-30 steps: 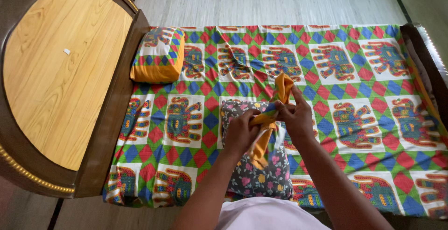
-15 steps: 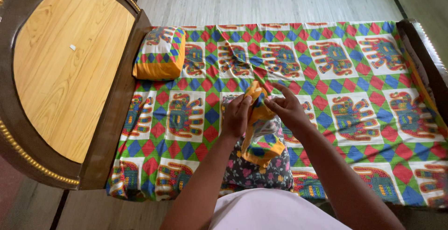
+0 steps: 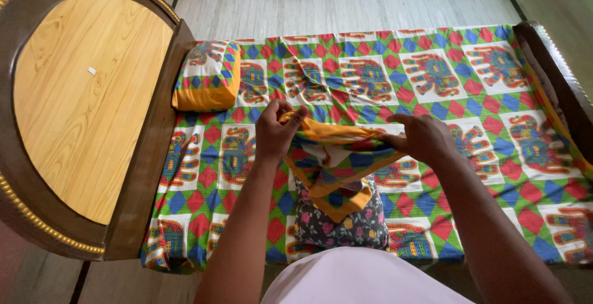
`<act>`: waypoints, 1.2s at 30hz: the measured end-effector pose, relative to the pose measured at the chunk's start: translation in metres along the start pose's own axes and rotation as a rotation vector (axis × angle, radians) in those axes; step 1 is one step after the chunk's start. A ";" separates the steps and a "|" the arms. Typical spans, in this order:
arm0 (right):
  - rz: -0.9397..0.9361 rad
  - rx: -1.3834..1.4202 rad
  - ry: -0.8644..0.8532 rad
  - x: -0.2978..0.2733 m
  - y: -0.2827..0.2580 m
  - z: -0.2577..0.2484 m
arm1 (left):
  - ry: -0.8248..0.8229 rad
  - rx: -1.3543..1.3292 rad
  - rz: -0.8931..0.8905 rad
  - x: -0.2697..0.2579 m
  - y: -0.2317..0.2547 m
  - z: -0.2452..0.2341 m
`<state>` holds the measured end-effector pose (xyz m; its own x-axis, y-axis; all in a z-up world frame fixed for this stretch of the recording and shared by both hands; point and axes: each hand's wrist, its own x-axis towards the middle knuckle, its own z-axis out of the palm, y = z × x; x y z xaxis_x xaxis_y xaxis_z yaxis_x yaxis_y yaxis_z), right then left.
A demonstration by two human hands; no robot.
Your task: The person places a floral-patterned pillow onto a bed, spreads out an elephant-patterned pillowcase, and slides the pillow inside the case. The person then adjusts the fabric to ensure the pillow is fully covered and smooths it out.
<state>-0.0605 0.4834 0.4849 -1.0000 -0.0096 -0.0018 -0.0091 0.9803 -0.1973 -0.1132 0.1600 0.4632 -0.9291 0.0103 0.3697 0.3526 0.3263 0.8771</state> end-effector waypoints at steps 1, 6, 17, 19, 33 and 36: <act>-0.005 -0.019 0.014 0.003 0.007 -0.002 | -0.071 0.124 0.083 0.003 0.006 -0.005; 0.018 -0.131 0.155 0.020 0.031 -0.010 | -0.137 0.381 0.139 0.014 0.023 -0.010; -0.134 -0.168 0.153 0.023 0.026 -0.045 | -0.021 0.101 0.053 0.051 0.031 -0.014; -0.085 -0.237 0.192 0.025 0.032 -0.046 | -0.096 0.272 0.200 0.056 0.038 -0.019; -0.141 -0.081 0.447 0.039 0.038 -0.037 | 0.099 0.618 0.215 0.067 0.041 -0.017; -0.149 -0.116 0.475 0.041 0.043 -0.042 | 0.095 0.662 0.232 0.069 0.043 -0.033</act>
<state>-0.1019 0.5335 0.5171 -0.8789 -0.0868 0.4691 -0.1254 0.9908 -0.0516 -0.1584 0.1434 0.5366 -0.8137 0.0765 0.5762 0.3705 0.8321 0.4128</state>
